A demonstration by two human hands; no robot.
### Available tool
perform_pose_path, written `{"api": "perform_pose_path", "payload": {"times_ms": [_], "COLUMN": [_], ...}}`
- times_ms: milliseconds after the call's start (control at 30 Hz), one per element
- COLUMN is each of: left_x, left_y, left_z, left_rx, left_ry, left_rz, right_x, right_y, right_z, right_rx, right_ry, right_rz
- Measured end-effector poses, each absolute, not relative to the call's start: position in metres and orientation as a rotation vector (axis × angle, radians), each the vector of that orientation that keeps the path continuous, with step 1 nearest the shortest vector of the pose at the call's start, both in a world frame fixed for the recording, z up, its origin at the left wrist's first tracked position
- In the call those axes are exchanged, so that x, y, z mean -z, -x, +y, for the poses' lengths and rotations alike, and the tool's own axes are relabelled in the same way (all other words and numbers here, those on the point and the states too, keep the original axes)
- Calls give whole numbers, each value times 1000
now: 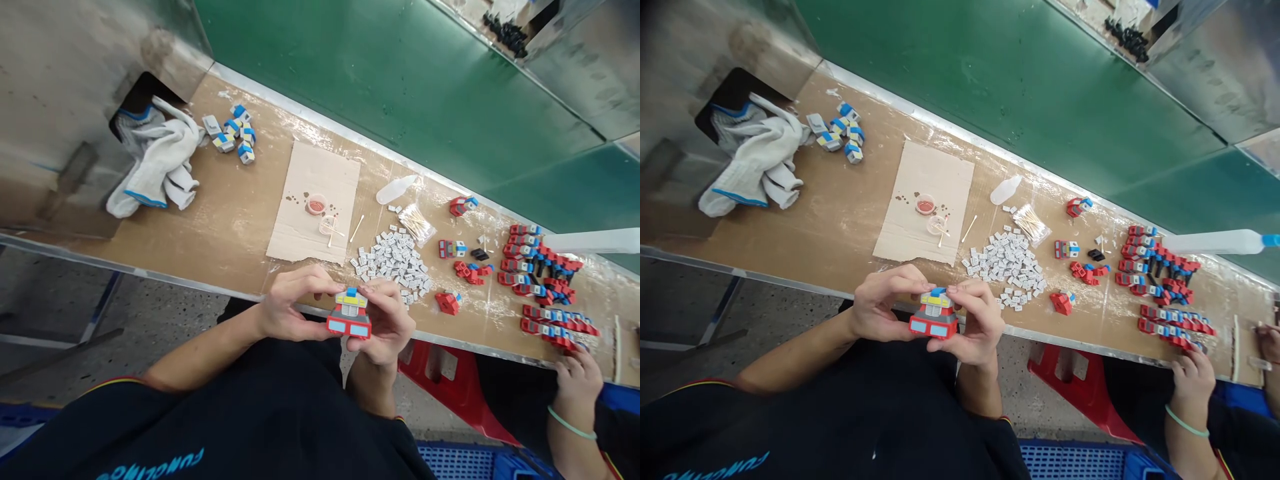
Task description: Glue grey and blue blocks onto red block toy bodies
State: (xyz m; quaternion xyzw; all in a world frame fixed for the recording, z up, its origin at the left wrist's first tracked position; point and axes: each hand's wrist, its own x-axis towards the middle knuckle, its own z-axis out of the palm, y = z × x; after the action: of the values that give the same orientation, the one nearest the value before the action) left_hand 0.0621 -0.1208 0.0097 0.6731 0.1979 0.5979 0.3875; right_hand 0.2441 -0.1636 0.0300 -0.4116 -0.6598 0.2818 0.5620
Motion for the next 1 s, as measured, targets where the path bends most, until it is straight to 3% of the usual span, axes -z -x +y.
{"api": "perform_pose_path", "payload": {"times_ms": [1000], "left_x": [-13], "left_y": [-58], "left_z": [-125], "left_rx": [-1520], "left_ry": [-1655], "left_rz": [421], "right_x": [-49], "right_y": [-230], "right_z": [-178], "right_rx": [-591], "right_ry": [1065], "right_rz": [-1551]}}
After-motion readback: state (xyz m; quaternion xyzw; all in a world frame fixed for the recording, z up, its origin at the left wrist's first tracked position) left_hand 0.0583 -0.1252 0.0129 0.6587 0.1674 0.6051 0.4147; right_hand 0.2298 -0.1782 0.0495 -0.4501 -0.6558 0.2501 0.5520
